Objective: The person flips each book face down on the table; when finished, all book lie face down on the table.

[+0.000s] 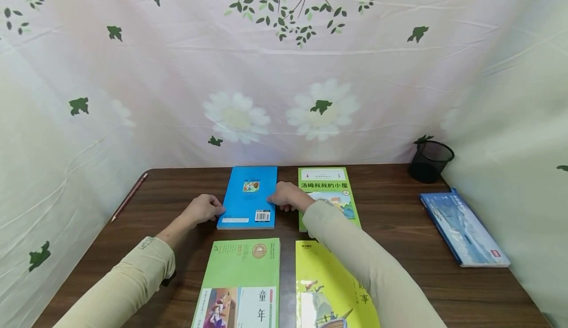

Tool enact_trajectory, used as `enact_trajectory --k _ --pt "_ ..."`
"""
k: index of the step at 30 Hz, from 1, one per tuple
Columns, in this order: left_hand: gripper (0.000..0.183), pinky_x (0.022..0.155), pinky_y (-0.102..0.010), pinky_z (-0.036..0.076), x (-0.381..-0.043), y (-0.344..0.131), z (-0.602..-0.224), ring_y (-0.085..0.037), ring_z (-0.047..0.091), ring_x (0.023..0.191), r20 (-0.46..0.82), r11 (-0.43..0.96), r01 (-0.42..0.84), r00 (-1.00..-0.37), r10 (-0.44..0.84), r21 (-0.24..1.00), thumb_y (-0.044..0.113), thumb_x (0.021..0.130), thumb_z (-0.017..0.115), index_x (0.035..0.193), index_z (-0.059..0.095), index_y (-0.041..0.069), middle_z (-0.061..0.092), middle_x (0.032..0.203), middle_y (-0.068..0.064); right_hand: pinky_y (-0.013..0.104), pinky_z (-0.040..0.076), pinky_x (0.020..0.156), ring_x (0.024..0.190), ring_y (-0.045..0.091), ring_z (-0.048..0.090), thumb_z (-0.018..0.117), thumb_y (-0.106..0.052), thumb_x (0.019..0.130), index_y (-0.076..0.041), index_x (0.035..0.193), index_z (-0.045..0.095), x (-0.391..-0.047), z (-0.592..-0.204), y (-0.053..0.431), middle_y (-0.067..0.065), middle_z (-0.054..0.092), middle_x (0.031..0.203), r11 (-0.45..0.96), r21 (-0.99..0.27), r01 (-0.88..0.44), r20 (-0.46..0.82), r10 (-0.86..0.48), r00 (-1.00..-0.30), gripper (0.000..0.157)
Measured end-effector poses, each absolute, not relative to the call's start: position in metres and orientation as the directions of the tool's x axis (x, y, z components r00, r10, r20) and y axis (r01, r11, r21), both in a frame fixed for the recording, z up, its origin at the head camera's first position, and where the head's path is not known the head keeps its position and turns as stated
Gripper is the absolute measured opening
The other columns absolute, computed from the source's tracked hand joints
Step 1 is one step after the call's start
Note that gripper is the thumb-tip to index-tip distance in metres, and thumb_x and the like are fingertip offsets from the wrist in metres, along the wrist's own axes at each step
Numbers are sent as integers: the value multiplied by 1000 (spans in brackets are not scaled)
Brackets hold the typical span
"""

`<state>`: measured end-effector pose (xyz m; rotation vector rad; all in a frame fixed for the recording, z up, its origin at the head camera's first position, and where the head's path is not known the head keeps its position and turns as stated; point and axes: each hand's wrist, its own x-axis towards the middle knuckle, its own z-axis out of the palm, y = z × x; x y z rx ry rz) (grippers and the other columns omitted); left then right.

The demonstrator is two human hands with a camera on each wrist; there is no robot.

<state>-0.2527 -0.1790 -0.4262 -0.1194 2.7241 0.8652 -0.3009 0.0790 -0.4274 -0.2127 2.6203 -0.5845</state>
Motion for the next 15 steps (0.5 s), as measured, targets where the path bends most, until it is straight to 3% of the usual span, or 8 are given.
enact_trajectory --k 15 --pt "18 71 -35 54 -253 -177 -427 -21 67 78 -280 832 -153 -960 2 533 20 95 69 92 68 3 71 86 -10 32 52 54 62 20 61 61 -38 99 -7 85 63 -302 -427 83 6 63 69 881 -466 -78 -376 -277 -884 34"
